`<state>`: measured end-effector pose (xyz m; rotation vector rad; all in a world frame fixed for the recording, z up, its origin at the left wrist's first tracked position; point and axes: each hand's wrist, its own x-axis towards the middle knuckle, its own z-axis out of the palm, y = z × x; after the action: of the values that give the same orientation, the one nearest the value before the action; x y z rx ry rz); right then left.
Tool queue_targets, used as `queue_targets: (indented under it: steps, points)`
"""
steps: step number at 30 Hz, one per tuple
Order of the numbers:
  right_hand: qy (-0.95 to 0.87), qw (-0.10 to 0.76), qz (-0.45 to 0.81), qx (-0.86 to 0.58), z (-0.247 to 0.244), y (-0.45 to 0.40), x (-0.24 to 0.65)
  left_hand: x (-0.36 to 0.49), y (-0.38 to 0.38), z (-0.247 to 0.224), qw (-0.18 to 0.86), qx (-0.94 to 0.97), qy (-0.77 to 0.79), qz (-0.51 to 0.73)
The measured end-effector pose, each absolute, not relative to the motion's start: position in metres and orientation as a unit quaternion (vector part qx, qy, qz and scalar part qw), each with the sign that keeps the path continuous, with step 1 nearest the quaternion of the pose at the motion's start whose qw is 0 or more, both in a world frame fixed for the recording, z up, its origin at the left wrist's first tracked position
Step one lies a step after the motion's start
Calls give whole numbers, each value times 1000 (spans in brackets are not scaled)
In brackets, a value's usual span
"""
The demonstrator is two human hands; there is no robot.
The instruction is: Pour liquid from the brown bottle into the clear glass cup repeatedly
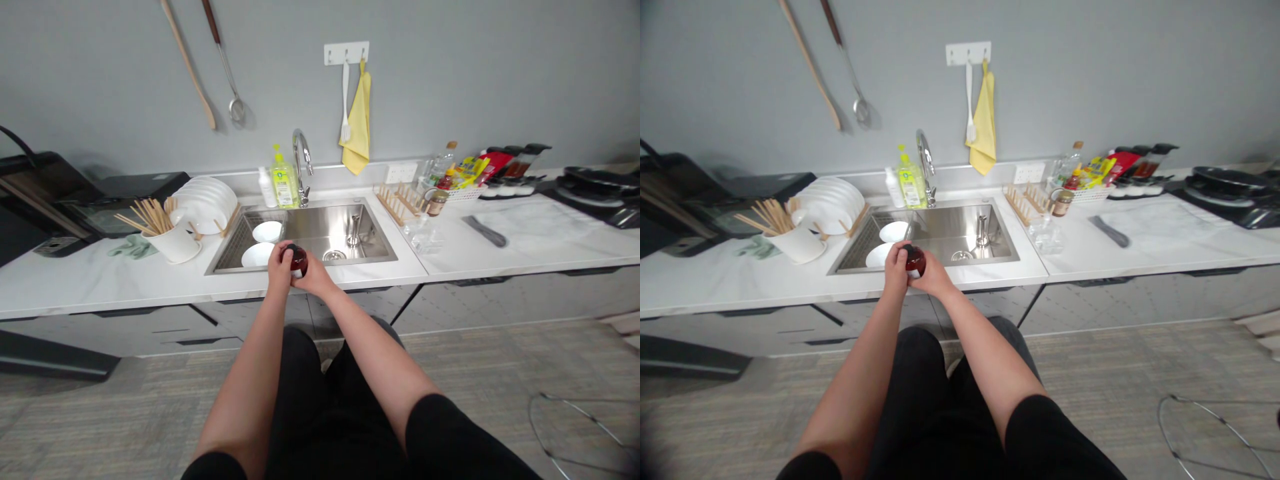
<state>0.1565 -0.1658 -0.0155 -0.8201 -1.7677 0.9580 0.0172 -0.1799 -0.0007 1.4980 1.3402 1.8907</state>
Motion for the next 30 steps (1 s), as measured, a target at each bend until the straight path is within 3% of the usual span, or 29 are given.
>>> queue_targets:
  steps: [9,15,20,30]
  points:
    - [-713,477,394,-329,-15,-165,156,22,-177,11,256,484,484,682]
    - [-714,463,393,-349,-14,-166,156,20,-178,14,207,556,478,648]
    - [-718,451,393,-356,-15,-164,157,26,-181,18,193,519,453,699]
    - [-717,461,406,-329,-20,-163,157,17,-187,25,256,566,439,649]
